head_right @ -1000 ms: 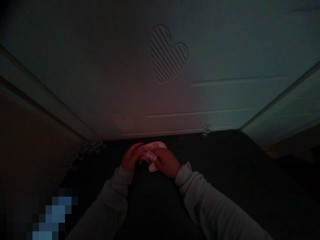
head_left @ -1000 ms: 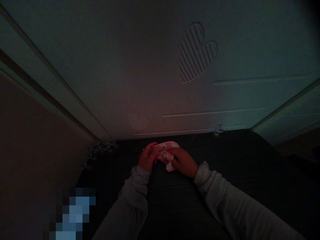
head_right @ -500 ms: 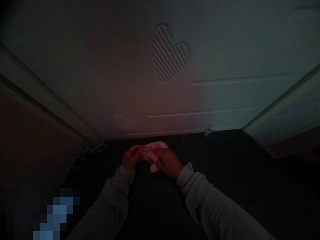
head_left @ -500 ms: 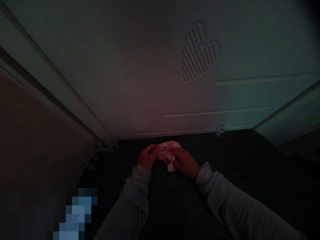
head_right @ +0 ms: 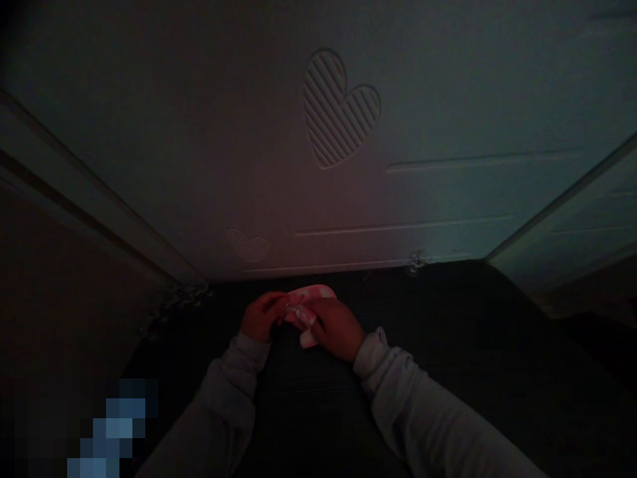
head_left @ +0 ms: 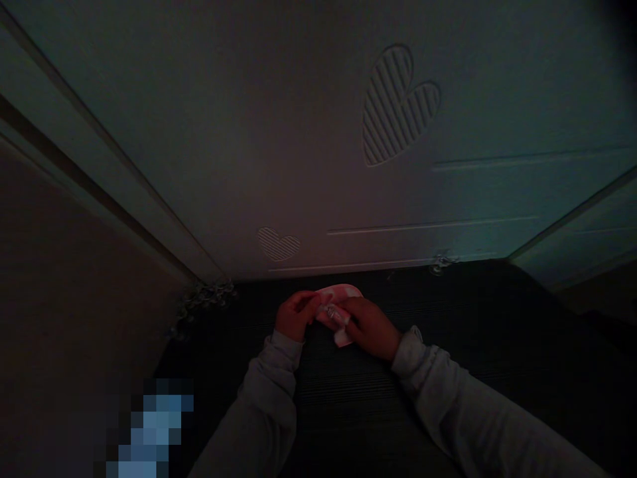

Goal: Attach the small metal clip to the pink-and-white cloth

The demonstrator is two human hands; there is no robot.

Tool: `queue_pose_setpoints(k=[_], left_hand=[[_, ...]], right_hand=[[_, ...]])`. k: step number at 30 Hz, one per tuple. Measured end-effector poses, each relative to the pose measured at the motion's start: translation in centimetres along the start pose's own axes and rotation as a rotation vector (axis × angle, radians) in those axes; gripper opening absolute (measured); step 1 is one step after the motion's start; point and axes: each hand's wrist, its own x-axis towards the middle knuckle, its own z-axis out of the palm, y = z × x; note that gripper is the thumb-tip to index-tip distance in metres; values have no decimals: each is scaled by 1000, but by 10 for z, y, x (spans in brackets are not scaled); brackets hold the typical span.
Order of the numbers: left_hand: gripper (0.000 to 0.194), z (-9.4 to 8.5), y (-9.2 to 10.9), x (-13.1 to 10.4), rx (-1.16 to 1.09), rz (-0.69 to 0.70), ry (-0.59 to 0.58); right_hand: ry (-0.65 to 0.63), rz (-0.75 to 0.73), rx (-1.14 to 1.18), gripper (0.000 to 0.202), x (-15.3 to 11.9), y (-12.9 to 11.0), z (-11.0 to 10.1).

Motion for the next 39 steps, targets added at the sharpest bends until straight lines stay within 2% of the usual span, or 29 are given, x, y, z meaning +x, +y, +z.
queue_pose_setpoints(k=[10, 16, 22, 30, 39], left_hand=[[35, -2, -4, 0, 101, 47, 1], [30, -3, -8, 1, 129, 70, 13], [28, -4, -9, 2, 134, 74, -1], [30, -7, -11, 4, 79, 86, -95], [34, -20, -18, 12, -108, 61, -311]], right_hand=[[-9, 2, -46, 22, 1, -1, 0], [-7, -30, -125, 21, -1, -2, 1], [11, -41, -100, 22, -1, 1, 2], [44, 12, 33, 25, 0, -1, 2], [54, 12, 17, 26, -1, 3, 2]])
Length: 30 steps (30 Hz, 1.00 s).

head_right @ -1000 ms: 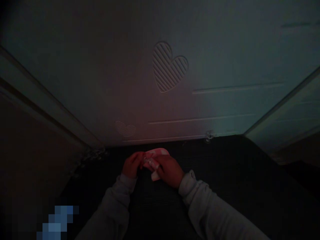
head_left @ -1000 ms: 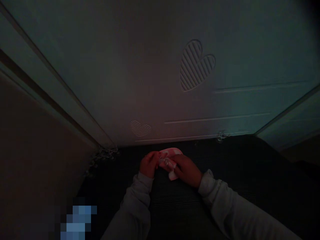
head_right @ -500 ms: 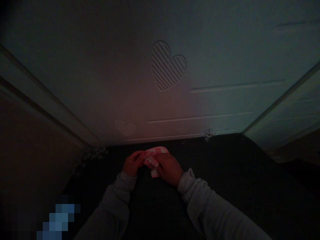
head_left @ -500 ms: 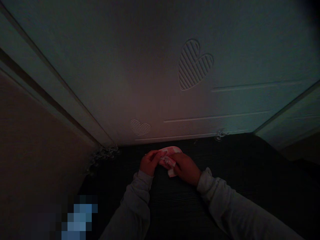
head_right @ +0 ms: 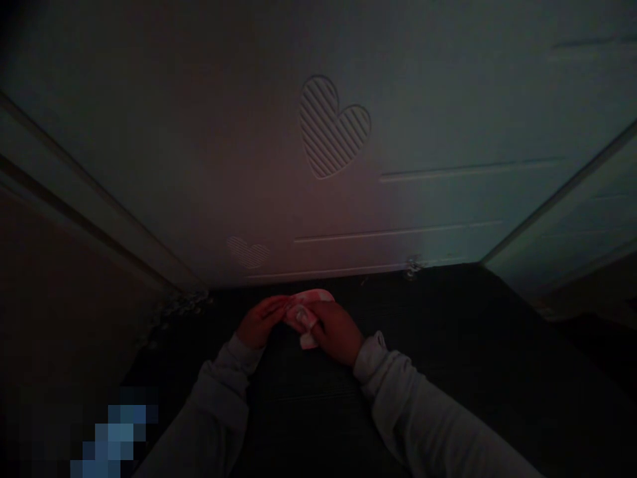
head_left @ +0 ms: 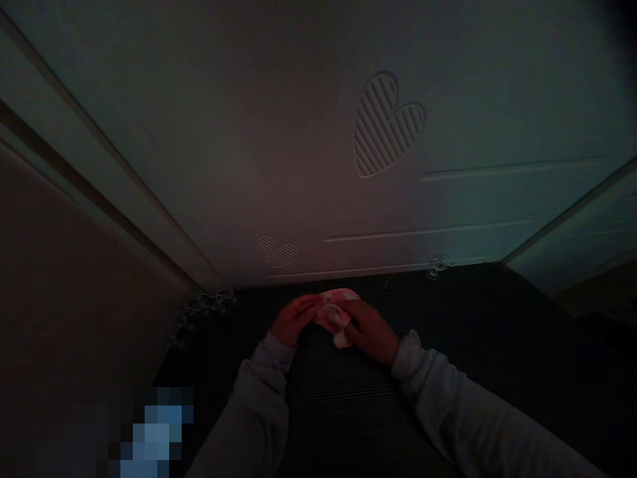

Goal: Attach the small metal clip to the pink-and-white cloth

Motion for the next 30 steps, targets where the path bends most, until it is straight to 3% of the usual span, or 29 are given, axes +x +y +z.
queue_pose_setpoints(k=[5, 10, 14, 22, 30], left_hand=[[31, -2, -1, -1, 6, 36, -114], [38, 1, -2, 0, -60, -7, -5], [27, 4, 1, 0, 25, -30, 76], [24, 9, 7, 0, 36, -45, 74], [27, 2, -4, 1, -126, -42, -28]], right_hand=[[-22, -66, -67, 24, 1, -4, -3], [-10, -87, -117, 24, 0, -4, -3], [1, -76, -146, 23, 1, -5, -2], [24, -92, -234, 23, 0, -5, -3], [-50, -65, -229, 25, 2, -7, -1]])
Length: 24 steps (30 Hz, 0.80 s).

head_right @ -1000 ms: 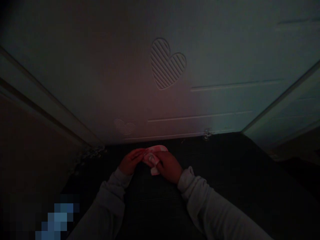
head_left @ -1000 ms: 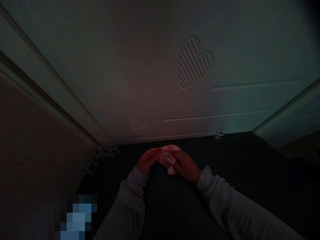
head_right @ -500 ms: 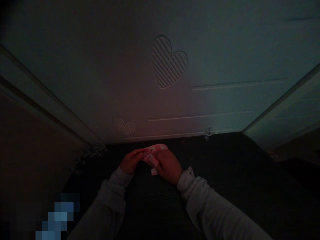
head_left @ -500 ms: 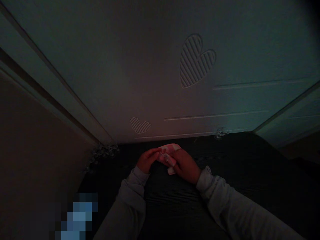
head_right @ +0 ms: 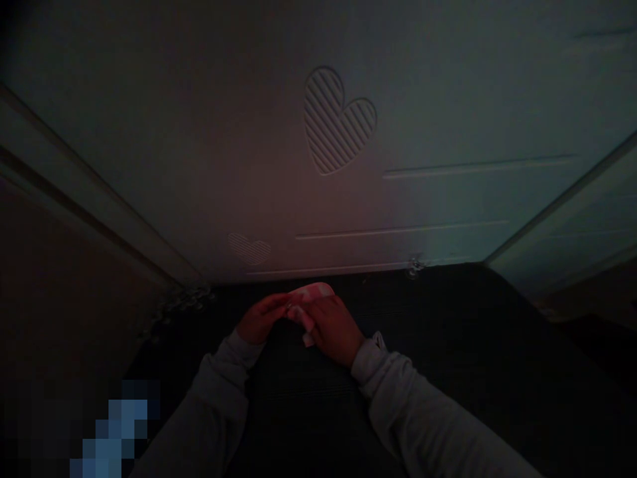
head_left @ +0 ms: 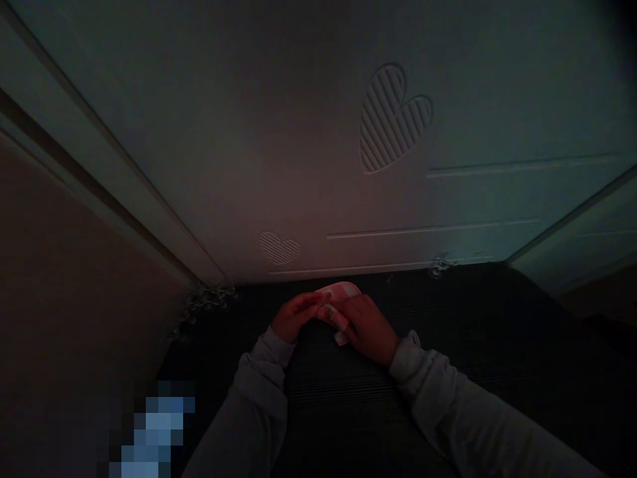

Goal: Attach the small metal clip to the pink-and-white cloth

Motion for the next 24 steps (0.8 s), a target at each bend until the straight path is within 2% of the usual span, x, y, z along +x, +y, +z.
queue_pose_setpoints(k=[15, 24], left_hand=[[26, -3, 0, 0, 16, 64, -98], [31, 2, 1, -1, -50, 28, 14]], right_hand=[[-11, -49, -21, 30, -1, 4, 4], [-7, -39, -58, 24, -1, 4, 4]])
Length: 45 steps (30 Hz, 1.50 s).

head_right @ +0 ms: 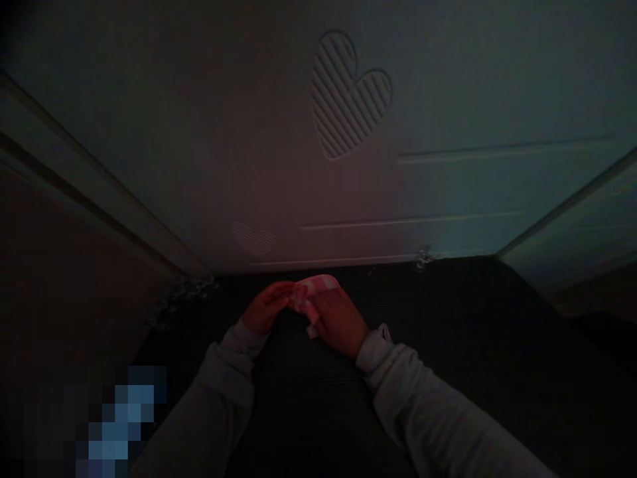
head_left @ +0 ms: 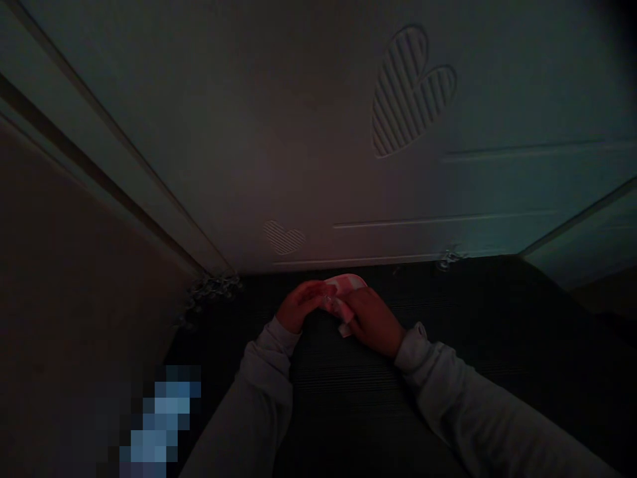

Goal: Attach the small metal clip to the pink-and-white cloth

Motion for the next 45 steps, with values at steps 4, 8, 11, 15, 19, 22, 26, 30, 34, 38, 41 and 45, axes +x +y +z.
queue_pose_setpoints(k=[4, 8, 11, 15, 19, 22, 26, 30, 34, 38, 41, 45], left_hand=[[27, 1, 0, 1, 98, -10, 23], [26, 0, 0, 2, 134, -17, 8], [25, 0, 0, 2, 95, -14, -9], [23, -1, -1, 2, 57, -8, -40], [22, -2, -2, 1, -2, -4, -59], [23, -2, -1, 0, -62, -12, -80], [24, -1, 0, -1, -89, -22, -79], [25, -2, 1, -1, -70, -13, -96], [28, -3, 0, 0, -65, -17, -104], [32, -3, 0, 0, -90, -17, -79], [35, -2, 0, 0, -107, -40, -34], [33, 0, 1, 1, -90, -58, 27]], right_hand=[[-1, -14, 11, 22, -1, 0, -1], [1, -14, 36, 21, -1, -1, -4], [-10, -8, 44, 22, 0, -1, -4], [-22, -11, 43, 23, -1, 1, -1], [-35, -18, 47, 26, -1, 3, -1], [-50, -21, 68, 28, -2, 3, -2], [-75, -19, 70, 29, -2, 3, -2], [-75, -35, 53, 32, -2, 4, 0], [-56, -53, 49, 33, -1, 5, 1], [-72, -36, 37, 28, -1, 4, 0], [-75, -16, 15, 26, -1, 3, 1], [-91, -8, -12, 20, -3, 5, 3]])
